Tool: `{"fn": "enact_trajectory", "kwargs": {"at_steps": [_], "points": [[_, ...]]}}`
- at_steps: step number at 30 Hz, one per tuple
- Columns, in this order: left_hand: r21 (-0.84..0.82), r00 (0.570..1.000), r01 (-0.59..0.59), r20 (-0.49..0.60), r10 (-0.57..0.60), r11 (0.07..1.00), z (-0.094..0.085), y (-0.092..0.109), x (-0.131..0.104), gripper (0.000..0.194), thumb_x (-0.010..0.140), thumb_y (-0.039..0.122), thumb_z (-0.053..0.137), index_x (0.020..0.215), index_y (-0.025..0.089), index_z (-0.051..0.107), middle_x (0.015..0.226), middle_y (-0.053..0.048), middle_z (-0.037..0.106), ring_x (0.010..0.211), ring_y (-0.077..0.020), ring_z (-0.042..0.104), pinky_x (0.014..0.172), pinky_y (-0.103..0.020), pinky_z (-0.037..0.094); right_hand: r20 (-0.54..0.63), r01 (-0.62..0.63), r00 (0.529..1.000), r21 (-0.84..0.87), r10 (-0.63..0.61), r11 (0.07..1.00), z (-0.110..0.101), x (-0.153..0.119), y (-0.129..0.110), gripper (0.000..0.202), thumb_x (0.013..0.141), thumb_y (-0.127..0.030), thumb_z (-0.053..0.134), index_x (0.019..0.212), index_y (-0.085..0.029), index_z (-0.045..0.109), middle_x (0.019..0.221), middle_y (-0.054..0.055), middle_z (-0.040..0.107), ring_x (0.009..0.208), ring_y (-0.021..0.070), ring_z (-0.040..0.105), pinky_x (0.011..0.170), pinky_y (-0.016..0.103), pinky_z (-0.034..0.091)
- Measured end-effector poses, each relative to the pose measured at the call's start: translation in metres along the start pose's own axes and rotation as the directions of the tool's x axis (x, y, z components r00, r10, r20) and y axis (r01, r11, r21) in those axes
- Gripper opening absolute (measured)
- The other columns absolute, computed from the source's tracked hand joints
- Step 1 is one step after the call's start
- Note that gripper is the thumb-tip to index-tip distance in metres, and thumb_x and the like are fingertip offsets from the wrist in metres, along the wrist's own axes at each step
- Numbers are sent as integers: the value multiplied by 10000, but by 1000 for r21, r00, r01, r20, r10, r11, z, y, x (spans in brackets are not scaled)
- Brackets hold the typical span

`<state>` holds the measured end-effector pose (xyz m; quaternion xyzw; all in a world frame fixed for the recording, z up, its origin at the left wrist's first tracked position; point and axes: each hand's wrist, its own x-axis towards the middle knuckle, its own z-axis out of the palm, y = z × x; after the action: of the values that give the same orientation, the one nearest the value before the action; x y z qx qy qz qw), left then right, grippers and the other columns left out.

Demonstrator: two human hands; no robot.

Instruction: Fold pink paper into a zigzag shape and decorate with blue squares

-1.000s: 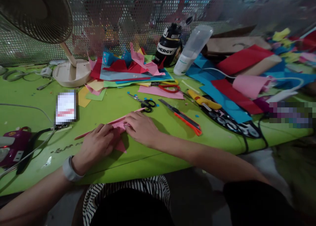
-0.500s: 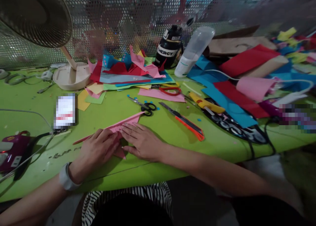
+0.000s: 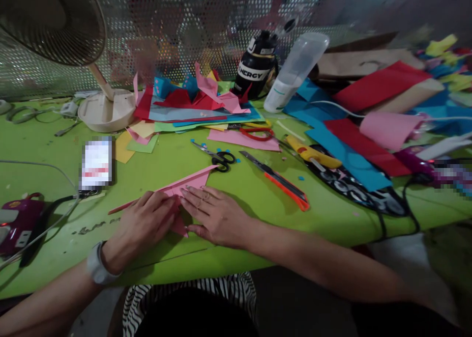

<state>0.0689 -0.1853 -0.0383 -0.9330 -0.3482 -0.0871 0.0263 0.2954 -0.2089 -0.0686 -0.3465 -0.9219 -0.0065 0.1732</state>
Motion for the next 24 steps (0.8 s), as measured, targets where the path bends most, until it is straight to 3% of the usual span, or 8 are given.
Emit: {"fn": "enact_trajectory", "kwargs": {"at_steps": [9,24], "points": [[7,998,-28,-63,29,1000,2,0,1,194,972,246,463,1107,156,569,967,-75,641,828,-195,560,700,-342,521,53,2,999,6,-3,1000,2,-1,1,537,988,-422,432,1379,-62,502,1459,169,456,1391,259,392,1142,440,370],[0,1000,-14,-23,14,1000,3,0,1,199,972,270,451,1057,168,599,952,-71,636,839,-211,560,688,-341,510,82,-9,997,19,7,1000,4,-2,2,519,995,-415,414,1374,-73,510,1452,165,461,1357,254,444,1125,448,392]]}}
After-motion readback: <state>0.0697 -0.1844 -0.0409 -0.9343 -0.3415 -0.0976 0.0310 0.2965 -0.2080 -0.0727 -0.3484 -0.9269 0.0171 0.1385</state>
